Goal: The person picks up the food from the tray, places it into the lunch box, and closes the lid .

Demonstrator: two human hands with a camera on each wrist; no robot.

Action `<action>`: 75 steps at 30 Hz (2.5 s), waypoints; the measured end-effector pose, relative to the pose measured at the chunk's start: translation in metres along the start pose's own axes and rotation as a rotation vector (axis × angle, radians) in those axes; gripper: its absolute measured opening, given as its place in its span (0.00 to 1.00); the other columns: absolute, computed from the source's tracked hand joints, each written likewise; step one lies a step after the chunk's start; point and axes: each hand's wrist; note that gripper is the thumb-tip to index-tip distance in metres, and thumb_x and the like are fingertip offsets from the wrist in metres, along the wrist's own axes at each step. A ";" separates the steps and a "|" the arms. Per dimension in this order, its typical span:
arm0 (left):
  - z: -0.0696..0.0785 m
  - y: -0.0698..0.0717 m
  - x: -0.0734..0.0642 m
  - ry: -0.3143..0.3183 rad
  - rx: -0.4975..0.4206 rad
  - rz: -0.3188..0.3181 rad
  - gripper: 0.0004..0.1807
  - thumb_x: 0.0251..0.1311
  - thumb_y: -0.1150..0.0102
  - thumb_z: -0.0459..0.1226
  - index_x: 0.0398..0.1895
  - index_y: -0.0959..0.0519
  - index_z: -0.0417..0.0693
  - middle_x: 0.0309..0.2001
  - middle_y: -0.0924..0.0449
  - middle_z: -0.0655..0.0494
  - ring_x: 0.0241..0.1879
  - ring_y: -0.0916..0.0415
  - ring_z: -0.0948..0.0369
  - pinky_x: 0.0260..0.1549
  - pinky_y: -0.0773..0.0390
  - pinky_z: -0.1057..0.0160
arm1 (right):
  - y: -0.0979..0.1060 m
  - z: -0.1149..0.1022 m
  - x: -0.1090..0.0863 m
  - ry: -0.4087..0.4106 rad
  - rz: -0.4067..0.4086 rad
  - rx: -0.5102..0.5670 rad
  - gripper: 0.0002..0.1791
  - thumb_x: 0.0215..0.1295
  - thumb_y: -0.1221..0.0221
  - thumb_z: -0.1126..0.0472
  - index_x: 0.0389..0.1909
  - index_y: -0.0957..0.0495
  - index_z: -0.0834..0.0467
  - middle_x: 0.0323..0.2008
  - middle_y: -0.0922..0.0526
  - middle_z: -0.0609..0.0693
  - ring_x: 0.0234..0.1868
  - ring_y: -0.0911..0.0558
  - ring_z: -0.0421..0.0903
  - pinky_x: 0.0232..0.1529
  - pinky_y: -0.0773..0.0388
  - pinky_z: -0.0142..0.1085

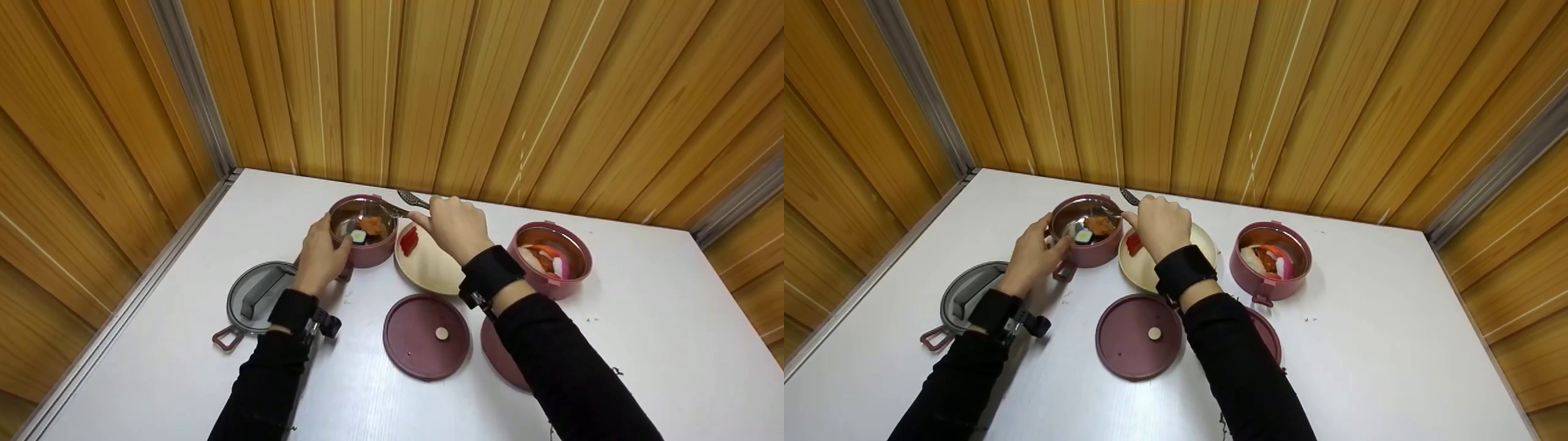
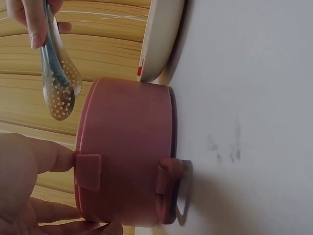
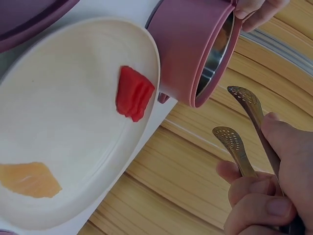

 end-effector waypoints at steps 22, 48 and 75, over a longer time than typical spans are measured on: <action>0.038 0.000 -0.014 -0.190 -0.021 0.084 0.37 0.73 0.32 0.36 0.81 0.31 0.31 0.77 0.29 0.28 0.77 0.27 0.35 0.78 0.27 0.38 | 0.004 0.060 -0.030 -0.044 0.043 0.048 0.33 0.82 0.41 0.37 0.47 0.15 0.68 0.37 0.10 0.70 0.39 0.09 0.72 0.34 0.13 0.63; -0.024 -0.110 -0.005 -0.392 0.140 0.074 0.13 0.65 0.28 0.37 0.47 0.10 0.38 0.40 0.09 0.42 0.44 0.10 0.44 0.45 0.10 0.45 | -0.033 0.105 -0.067 -0.083 0.093 0.108 0.39 0.80 0.46 0.27 0.31 0.20 0.62 0.27 0.16 0.64 0.28 0.15 0.66 0.25 0.20 0.61; -0.012 -0.119 -0.001 -0.326 0.110 0.065 0.15 0.63 0.25 0.38 0.40 0.14 0.31 0.39 0.11 0.32 0.43 0.11 0.32 0.43 0.12 0.33 | -0.039 0.102 -0.094 -0.105 0.057 -0.009 0.30 0.78 0.36 0.39 0.31 0.18 0.64 0.37 0.13 0.66 0.32 0.11 0.73 0.31 0.15 0.65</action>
Point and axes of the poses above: each hand's wrist, its own x-axis towards the middle knuckle, its own y-axis out of the back of the hand, z = x × y
